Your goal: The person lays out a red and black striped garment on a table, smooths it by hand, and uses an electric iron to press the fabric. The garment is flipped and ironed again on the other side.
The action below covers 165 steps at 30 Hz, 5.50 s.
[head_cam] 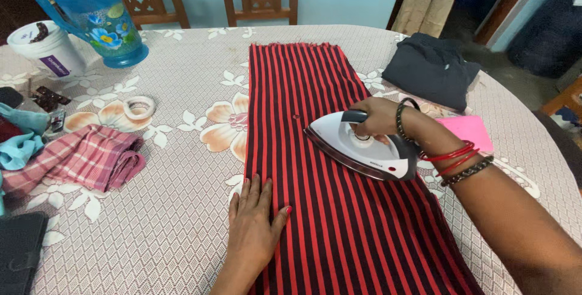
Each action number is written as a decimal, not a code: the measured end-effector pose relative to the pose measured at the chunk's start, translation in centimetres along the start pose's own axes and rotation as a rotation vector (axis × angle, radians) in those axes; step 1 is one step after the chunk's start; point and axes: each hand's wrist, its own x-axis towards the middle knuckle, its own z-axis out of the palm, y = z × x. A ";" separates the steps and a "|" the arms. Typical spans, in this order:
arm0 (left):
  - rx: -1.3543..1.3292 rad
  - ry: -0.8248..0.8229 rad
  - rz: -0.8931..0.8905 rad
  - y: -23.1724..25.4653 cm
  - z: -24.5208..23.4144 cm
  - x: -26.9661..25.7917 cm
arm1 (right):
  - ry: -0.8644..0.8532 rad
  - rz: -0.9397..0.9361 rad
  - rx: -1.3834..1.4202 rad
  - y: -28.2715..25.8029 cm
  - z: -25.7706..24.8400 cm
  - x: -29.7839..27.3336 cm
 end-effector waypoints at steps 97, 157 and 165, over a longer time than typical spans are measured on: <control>0.082 -0.172 -0.295 -4.3 -2.0 1.1 | 0.249 0.347 0.749 30.7 -3.7 -13.7; -0.707 0.199 0.037 1.2 -14.3 11.8 | 0.658 0.065 0.508 5.2 -4.3 -9.1; -0.214 0.613 0.429 1.2 -16.7 11.4 | 0.934 -0.325 0.173 8.9 -6.0 -7.0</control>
